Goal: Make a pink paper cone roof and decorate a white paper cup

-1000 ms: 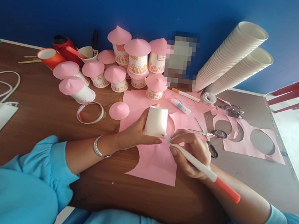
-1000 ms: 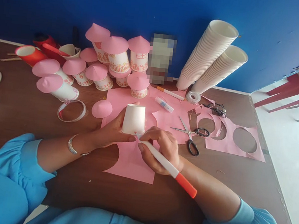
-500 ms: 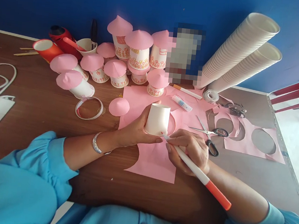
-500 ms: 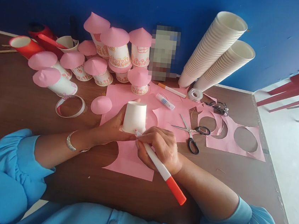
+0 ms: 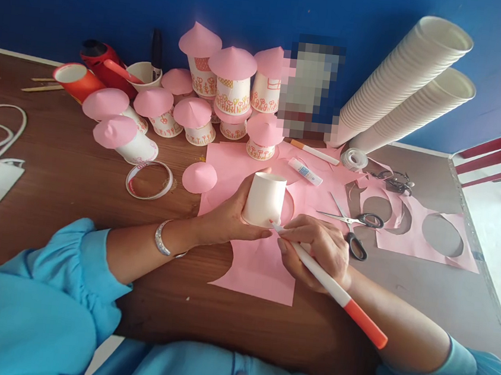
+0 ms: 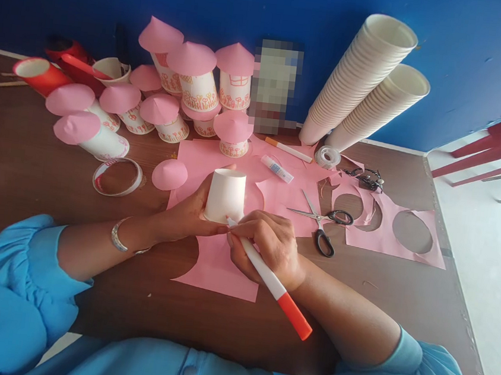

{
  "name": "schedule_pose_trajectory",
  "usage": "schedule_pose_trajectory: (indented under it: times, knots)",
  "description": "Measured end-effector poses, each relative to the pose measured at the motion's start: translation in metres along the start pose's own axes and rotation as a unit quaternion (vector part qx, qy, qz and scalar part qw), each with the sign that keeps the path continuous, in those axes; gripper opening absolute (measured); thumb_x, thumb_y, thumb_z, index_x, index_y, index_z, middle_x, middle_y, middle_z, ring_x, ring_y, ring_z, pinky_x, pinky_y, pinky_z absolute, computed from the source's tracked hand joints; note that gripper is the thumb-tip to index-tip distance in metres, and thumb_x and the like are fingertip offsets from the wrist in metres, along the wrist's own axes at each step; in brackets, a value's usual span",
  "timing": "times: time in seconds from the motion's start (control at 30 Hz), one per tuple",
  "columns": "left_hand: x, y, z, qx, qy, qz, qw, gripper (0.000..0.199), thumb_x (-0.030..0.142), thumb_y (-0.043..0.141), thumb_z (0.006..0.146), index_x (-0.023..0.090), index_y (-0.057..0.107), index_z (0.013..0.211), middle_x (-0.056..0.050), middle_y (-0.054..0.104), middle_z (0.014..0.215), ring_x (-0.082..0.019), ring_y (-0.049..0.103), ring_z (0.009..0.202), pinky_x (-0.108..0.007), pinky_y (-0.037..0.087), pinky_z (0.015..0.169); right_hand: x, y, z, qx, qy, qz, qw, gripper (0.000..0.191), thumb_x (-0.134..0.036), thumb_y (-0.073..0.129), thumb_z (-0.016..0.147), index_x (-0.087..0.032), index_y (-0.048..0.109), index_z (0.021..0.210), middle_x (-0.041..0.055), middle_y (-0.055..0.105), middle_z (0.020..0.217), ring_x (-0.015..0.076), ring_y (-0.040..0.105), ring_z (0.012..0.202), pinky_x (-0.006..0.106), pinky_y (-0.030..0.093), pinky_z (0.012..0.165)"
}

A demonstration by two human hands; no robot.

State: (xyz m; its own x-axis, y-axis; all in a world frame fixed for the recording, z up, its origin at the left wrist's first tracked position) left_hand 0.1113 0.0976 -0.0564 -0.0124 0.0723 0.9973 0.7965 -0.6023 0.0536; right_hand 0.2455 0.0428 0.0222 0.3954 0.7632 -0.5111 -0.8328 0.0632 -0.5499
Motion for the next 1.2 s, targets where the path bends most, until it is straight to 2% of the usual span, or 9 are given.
schedule_pose_trajectory:
  times: [0.33, 0.53, 0.8, 1.03, 1.2]
  knots:
    - [0.0029, 0.0001, 0.0007, 0.007, 0.015, 0.011, 1.000, 0.108, 0.041, 0.087, 0.076, 0.033, 0.023, 0.163, -0.015, 0.038, 0.162, -0.040, 0.039, 0.148, -0.057, 0.038, 0.120, -0.0004, 0.0025, -0.0010, -0.010, -0.008, 0.009, 1.000, 0.023, -0.007, 0.063, 0.087, -0.027, 0.058, 0.097, 0.0011, 0.065, 0.066, 0.0181, 0.065, 0.057, 0.029, 0.050, 0.048]
    - [0.0038, 0.0004, 0.0013, 0.003, 0.021, 0.025, 0.999, 0.108, 0.040, 0.087, 0.076, 0.032, 0.022, 0.163, -0.015, 0.038, 0.162, -0.041, 0.039, 0.148, -0.057, 0.039, 0.119, -0.0010, 0.0019, 0.0005, -0.007, -0.010, 0.014, 1.000, 0.027, -0.005, 0.063, 0.085, -0.026, 0.057, 0.101, 0.0004, 0.064, 0.065, 0.0181, 0.064, 0.055, 0.028, 0.048, 0.048]
    - [0.0021, -0.0005, 0.0010, 0.007, 0.022, 0.030, 0.999, 0.110, 0.040, 0.088, 0.076, 0.032, 0.022, 0.163, -0.015, 0.031, 0.166, -0.042, 0.033, 0.151, -0.057, 0.035, 0.122, -0.0009, 0.0010, 0.0003, -0.005, -0.014, 0.002, 1.000, 0.025, -0.005, 0.063, 0.086, -0.025, 0.057, 0.101, 0.0010, 0.065, 0.066, 0.0178, 0.065, 0.056, 0.028, 0.050, 0.049]
    - [0.0014, -0.0002, 0.0007, -0.005, 0.011, 0.039, 0.999, 0.113, 0.041, 0.087, 0.077, 0.031, 0.016, 0.165, -0.015, 0.032, 0.165, -0.040, 0.036, 0.151, -0.057, 0.039, 0.121, -0.0020, 0.0000, -0.0020, -0.001, -0.022, -0.018, 1.000, 0.020, -0.005, 0.062, 0.088, -0.021, 0.056, 0.098, 0.0011, 0.065, 0.068, 0.0154, 0.066, 0.059, 0.025, 0.050, 0.049]
    - [0.0014, -0.0007, 0.0012, 0.000, 0.008, 0.039, 0.999, 0.111, 0.043, 0.087, 0.077, 0.029, 0.019, 0.163, -0.016, 0.034, 0.165, -0.040, 0.037, 0.150, -0.057, 0.041, 0.120, -0.0026, 0.0000, -0.0013, 0.005, -0.024, -0.023, 0.999, 0.017, -0.006, 0.061, 0.090, -0.021, 0.056, 0.097, 0.0009, 0.065, 0.067, 0.0145, 0.066, 0.058, 0.024, 0.050, 0.051]
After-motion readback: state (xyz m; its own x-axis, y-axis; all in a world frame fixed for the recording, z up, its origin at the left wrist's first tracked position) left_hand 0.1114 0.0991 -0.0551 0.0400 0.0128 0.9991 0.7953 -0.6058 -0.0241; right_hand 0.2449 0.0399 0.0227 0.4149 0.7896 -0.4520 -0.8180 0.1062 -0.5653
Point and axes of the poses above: each hand's wrist, its own z-axis towards the middle knuckle, its own y-axis out of the palm, x = y × z, the point moved 7 cm from there along z, towards the middle knuckle
